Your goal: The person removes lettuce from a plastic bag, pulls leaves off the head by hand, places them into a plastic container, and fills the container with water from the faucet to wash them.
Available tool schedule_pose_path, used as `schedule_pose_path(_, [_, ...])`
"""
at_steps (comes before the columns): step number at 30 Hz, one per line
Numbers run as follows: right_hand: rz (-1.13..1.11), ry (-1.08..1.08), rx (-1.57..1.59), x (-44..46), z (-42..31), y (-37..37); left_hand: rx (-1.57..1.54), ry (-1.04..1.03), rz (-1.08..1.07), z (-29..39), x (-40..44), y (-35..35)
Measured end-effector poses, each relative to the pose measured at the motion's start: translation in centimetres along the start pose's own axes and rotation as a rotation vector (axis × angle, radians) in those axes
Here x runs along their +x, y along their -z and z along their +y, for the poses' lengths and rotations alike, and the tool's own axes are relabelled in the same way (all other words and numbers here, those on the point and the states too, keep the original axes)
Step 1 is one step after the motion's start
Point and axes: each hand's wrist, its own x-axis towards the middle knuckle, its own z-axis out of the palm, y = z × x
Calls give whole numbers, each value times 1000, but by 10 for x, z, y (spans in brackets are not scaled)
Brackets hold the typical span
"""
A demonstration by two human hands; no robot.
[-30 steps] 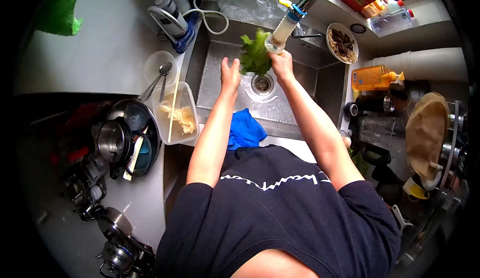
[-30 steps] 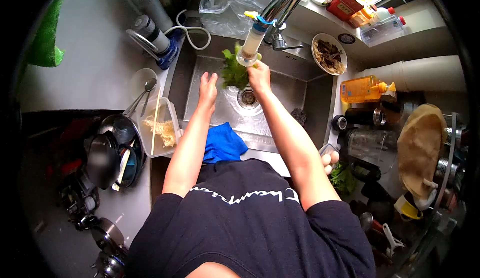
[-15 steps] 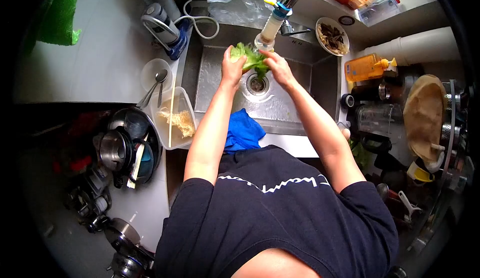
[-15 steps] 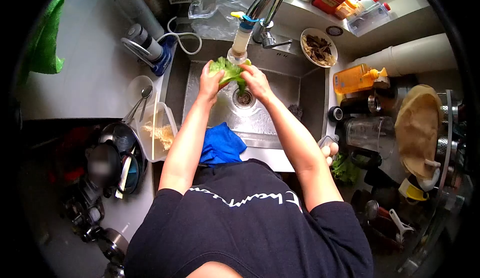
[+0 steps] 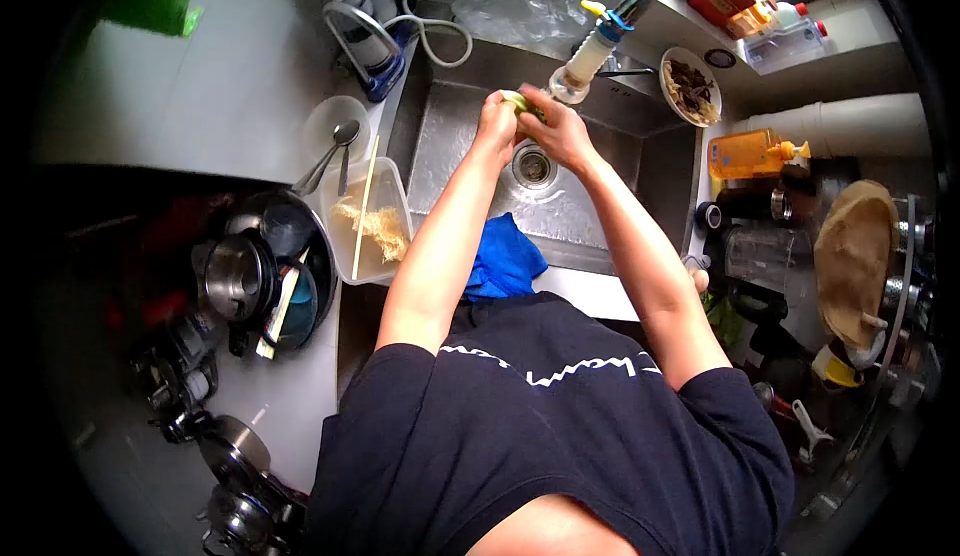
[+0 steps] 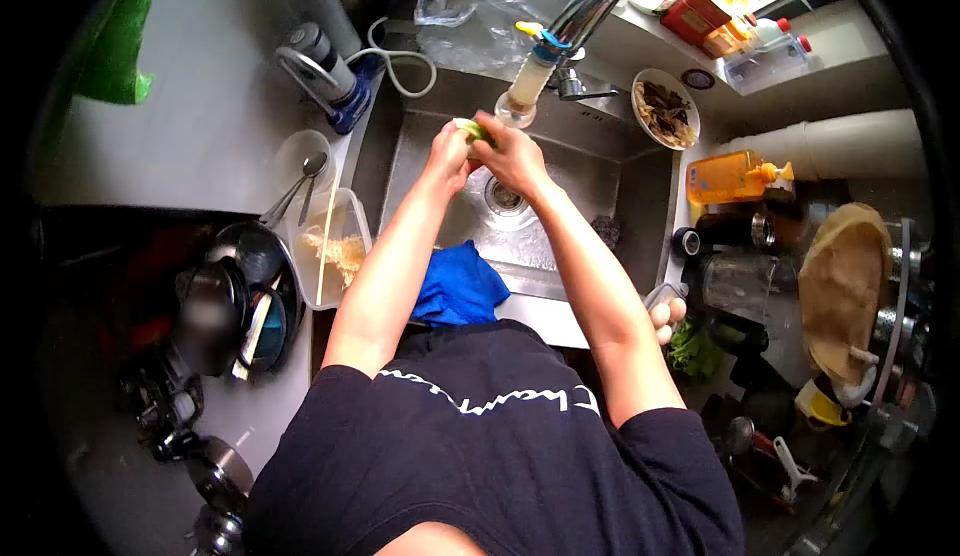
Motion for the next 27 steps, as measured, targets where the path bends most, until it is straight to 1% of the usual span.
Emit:
schedule_pose_path(1, [-93, 150, 149, -2, -10, 1, -8, -6, 16, -3, 1, 0])
schedule_pose_path(2, [-118, 210, 94, -7, -19, 10, -115, -8, -5, -5, 4, 1])
schedule_pose_path(3, [-111, 223, -22, -5, -17, 11, -219, -12, -27, -4, 2, 1])
schedule_pose_path(6, [-149, 74, -2, 4, -13, 9, -247, 21, -136, -2, -5, 4])
schedule_pose_path(7, [-172, 89, 213, 9, -4, 3, -237, 17, -181, 1, -8, 7])
schedule_pose_path(9, [-112, 40, 22, 14, 8, 8, -198, 30, -154, 9, -20, 6])
schedule_pose_path(10, [-12, 129, 38, 21, 22, 2, -156, 53, -135, 16, -31, 3])
schedule_pose_path(11, [69, 136, 167, 26, 37, -4, 2, -2, -79, 22, -44, -1])
schedule_pose_path(13, [185, 32, 148, 26, 27, -1, 470, -304, -60, 22, -60, 3])
schedule_pose_path(14, [112, 192, 35, 34, 42, -7, 730, -537, -16, 22, -73, 11])
schedule_pose_path(15, [69, 371, 39, 34, 47, -7, 1007, -751, 126, 30, -95, 17])
schedule_pose_path(17, [122, 73, 315, 26, 18, 1, 1205, -936, 303, 47, -138, 33])
schedule_pose_path(18, [117, 39, 334, 31, 32, -4, 1227, -881, 384, 52, -153, 44])
schedule_pose_path(19, [25, 45, -76, 37, 40, -3, 1247, -818, 458, 54, -169, 57])
schedule_pose_path(20, [45, 26, -63, 34, 49, -3, 1325, -851, 526, 53, -181, 73])
schedule_pose_path(21, [68, 11, -48, 30, 37, 3, 1402, -889, 598, 54, -190, 90])
schedule_pose_path(22, [199, 65, -38, 30, 43, -1, 1452, -865, 655, 53, -197, 105])
schedule_pose_path(23, [87, 105, -196, 32, 52, 0, 1502, -834, 712, 50, -203, 120])
schedule_pose_path(24, [62, 114, -191, 27, 46, 2, 1582, -801, 752, 48, -207, 131])
schedule_pose_path(25, [40, 128, -188, 24, 39, 3, 1579, -797, 761, 43, -207, 137])
schedule_pose_path(26, [112, 43, -186, 21, 31, 5, 1611, -748, 771, 40, -207, 143])
schedule_pose_path(27, [130, 76, -128, 21, 32, 3, 1642, -700, 781, 39, -206, 147])
